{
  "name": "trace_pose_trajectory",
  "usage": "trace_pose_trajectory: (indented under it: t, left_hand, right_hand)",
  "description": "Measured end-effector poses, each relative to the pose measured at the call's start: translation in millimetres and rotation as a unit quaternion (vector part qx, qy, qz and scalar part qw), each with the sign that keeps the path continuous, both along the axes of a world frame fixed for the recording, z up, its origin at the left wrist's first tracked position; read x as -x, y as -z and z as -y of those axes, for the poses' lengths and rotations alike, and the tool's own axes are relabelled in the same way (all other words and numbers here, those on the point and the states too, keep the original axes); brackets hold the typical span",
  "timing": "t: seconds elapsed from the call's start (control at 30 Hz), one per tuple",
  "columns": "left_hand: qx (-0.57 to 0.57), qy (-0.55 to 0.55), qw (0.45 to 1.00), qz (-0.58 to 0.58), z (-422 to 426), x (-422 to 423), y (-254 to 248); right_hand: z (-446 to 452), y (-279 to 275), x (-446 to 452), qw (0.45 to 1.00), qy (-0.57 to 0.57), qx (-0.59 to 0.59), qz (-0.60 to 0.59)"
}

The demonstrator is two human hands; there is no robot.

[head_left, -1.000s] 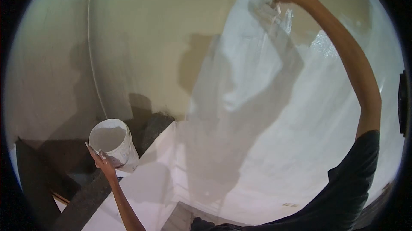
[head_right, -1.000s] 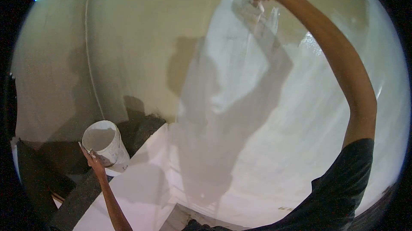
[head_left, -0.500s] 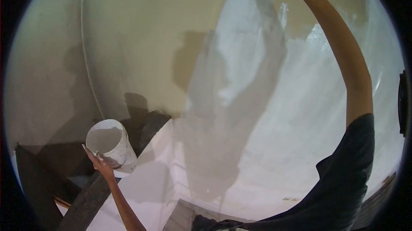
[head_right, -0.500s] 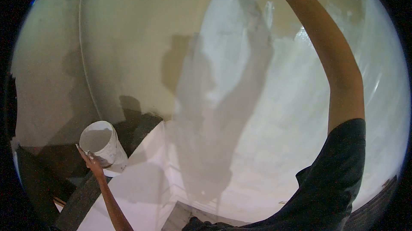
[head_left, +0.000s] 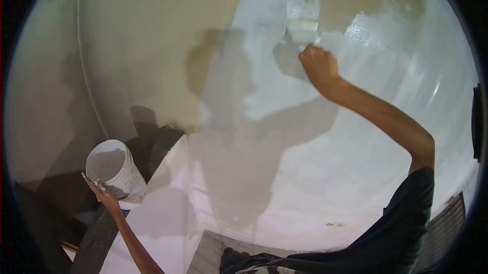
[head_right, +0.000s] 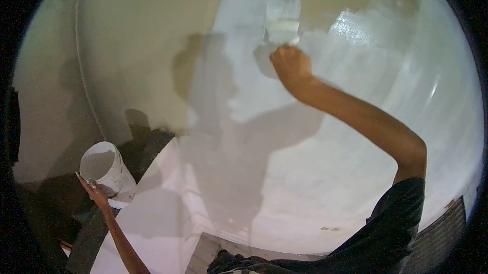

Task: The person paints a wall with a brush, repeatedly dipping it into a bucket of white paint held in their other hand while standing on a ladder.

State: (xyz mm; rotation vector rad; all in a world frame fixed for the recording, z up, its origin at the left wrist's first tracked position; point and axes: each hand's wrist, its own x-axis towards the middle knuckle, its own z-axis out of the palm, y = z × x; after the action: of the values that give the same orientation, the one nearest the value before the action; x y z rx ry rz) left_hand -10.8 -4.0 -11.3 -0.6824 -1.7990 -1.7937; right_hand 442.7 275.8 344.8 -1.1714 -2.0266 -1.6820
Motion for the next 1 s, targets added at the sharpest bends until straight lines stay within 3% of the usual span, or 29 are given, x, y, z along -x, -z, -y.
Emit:
trace_pose_trajectory:
  t: [0.1,0.2,0.27,0.33,0.6,0.7,0.83,1.0]
  left_hand:
    - [-0.002,-0.002,1.000,-0.007,-0.2,0.4,-2.5]
    - [-0.010,0.009,0.999,-0.029,-0.4,-1.0,-6.3]
    - [-0.017,0.019,0.999,-0.035,0.5,-0.9,-4.0]
    - [-0.010,0.006,0.999,-0.038,-0.1,0.9,-3.0]
    - [-0.017,0.011,1.000,-0.023,-1.7,7.0,2.7]
    - [-0.015,0.005,0.999,-0.041,0.2,5.7,1.2]
    - [0.008,-0.010,1.000,-0.008,-1.3,3.4,-2.2]
    - [0.001,-0.012,1.000,-0.022,-1.7,2.7,-1.9]
  right_hand:
    - [23.0,25.7,-7.9,0.992,0.038,0.120,0.015]
    - [35.1,16.3,-19.1,0.993,0.030,0.113,-0.021]
    - [38.3,-20.7,-30.2,0.987,0.016,0.129,-0.092]
    - [50.6,-74.0,-38.3,0.957,0.020,0.251,-0.142]
    - [22.0,-174.5,-45.8,0.997,0.053,0.047,-0.043]
    - [24.2,-212.0,-23.0,0.982,0.180,-0.027,-0.051]
    - [16.0,-265.8,-33.5,0.967,0.122,-0.215,-0.066]
    - [-28.2,-295.6,-91.1,0.953,0.088,-0.280,-0.074]
